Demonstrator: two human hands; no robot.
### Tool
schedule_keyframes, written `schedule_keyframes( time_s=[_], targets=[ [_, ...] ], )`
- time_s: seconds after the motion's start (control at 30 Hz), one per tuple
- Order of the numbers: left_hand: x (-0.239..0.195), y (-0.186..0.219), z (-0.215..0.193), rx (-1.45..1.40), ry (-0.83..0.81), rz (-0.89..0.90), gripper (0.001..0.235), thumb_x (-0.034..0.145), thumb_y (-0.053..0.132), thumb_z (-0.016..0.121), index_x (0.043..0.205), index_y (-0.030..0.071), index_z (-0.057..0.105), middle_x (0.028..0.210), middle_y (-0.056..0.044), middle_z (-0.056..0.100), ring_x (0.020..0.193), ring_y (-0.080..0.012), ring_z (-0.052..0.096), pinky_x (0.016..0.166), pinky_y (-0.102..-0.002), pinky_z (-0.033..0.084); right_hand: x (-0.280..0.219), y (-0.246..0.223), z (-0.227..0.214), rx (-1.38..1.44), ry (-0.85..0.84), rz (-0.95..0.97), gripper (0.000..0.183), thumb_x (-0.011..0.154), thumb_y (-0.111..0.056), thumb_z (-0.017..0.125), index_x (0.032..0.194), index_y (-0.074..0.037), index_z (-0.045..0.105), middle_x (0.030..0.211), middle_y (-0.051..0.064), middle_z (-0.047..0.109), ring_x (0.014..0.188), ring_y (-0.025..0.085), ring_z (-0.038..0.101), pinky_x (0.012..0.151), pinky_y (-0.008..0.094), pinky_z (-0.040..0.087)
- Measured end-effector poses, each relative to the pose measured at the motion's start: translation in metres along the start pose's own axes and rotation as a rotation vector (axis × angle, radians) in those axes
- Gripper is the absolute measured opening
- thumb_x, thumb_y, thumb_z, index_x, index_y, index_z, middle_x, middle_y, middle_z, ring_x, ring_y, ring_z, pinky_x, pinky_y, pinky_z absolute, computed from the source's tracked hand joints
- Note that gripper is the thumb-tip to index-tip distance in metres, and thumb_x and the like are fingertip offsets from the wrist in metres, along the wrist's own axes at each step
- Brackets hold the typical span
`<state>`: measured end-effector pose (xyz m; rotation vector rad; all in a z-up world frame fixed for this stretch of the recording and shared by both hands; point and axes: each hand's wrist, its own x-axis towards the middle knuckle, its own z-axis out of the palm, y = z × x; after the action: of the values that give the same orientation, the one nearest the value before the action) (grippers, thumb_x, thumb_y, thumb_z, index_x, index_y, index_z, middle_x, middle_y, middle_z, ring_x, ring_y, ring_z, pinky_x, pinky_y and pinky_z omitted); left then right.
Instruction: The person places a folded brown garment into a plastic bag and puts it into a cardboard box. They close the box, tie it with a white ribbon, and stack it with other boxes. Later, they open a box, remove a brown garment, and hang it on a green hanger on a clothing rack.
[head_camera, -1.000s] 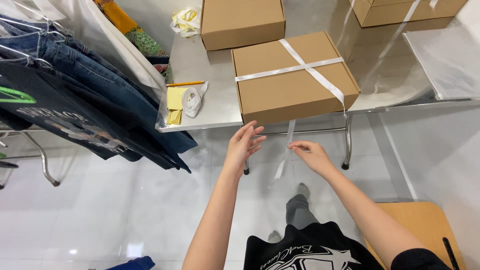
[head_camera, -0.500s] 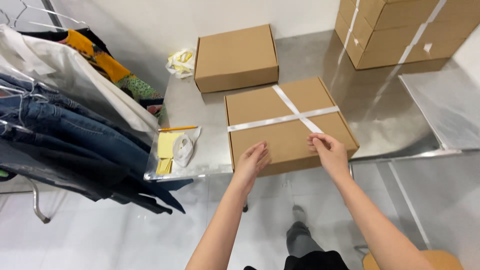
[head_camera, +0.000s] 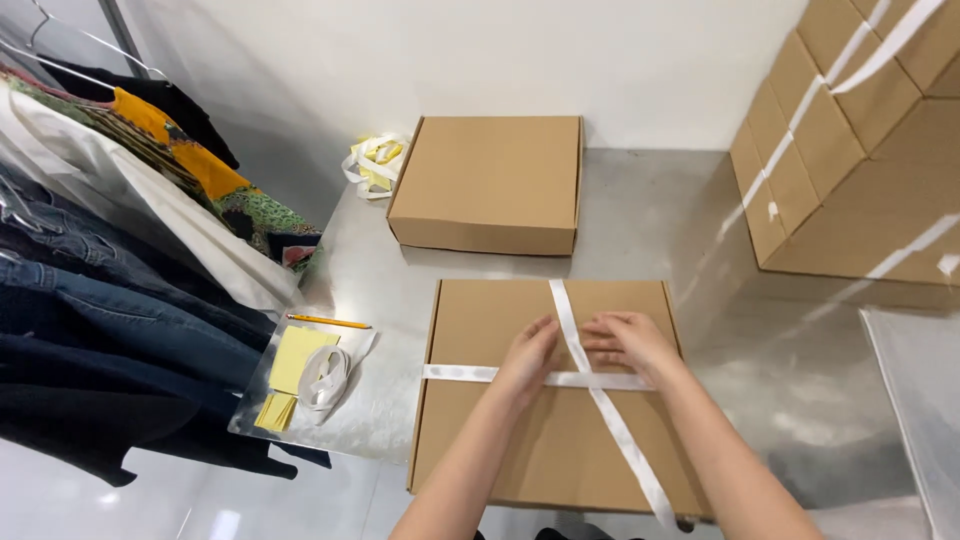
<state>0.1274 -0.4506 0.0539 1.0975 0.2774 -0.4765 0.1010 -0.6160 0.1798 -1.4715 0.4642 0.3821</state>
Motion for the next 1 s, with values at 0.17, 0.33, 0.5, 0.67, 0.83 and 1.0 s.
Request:
schedule_keyframes(
  time_s=[0.17,0.33,0.5,0.67,0.83,1.0],
  targets=[
    [0.014,0.011,0.006,-0.053,0.098,-0.05,0.079,0.104,0.038,0.072,0.165,0.007,0.033,0.156,-0.014,0.05,0.145,-0.028,0.048,0.11,-0.052,0.047,0.085,0.028,-0.011,-0.18,-0.156,0.073,0.048,0.101,-0.027,0.069,0.134,0.008,0.069,0.105,0.017,0.074,0.057,0.016,0.064,0.043,0.018,0.036],
    [0.043,-0.007,-0.011,0.009,0.154,-0.079,0.046,0.099,0.038,0.077,0.134,0.01,0.071,0.099,0.0,0.075,0.095,-0.0133,0.075,0.086,-0.038,0.066,0.102,0.019,-0.005,-0.272,-0.311,0.045,0.035,0.095,-0.023,0.08,0.114,0.006,0.081,0.067,0.007,0.059,0.046,0.012,0.053,0.041,0.017,0.026],
    [-0.03,0.081,0.04,-0.065,0.067,-0.136,0.034,0.098,0.049,0.079,0.118,0.021,0.081,0.083,0.004,0.063,0.092,-0.0151,0.074,0.094,-0.038,0.063,0.1,0.005,0.01,-0.326,-0.367,-0.082,0.022,0.101,-0.024,0.068,0.1,-0.008,0.082,0.042,0.007,0.055,0.039,0.01,0.047,0.046,0.019,0.024],
    [0.008,0.075,0.007,-0.084,0.076,-0.077,0.03,0.099,0.033,0.078,0.124,0.015,0.08,0.098,0.001,0.074,0.088,-0.0084,0.071,0.079,-0.025,0.063,0.071,-0.017,0.029,-0.284,-0.349,-0.088,0.024,0.1,-0.025,0.072,0.1,-0.005,0.083,0.055,0.013,0.07,0.038,0.012,0.051,0.044,0.021,0.026],
    [0.012,0.112,-0.024,-0.205,0.051,-0.061,0.034,0.104,0.027,0.069,0.134,0.012,0.074,0.126,-0.003,0.08,0.109,-0.0164,0.078,0.092,-0.035,0.063,0.031,-0.036,0.043,-0.273,-0.32,-0.101,0.024,0.097,-0.02,0.076,0.096,0.002,0.087,0.057,0.015,0.074,0.037,0.015,0.054,0.044,0.022,0.027],
    [0.031,0.133,-0.044,-0.357,-0.045,-0.072,0.028,0.1,0.017,0.075,0.127,0.009,0.075,0.126,-0.007,0.079,0.106,-0.0222,0.079,0.085,-0.035,0.067,0.062,0.009,0.04,-0.295,-0.292,-0.099,0.021,0.095,-0.016,0.077,0.096,0.001,0.088,0.078,0.019,0.086,0.042,0.017,0.06,0.043,0.023,0.032]
  ],
)
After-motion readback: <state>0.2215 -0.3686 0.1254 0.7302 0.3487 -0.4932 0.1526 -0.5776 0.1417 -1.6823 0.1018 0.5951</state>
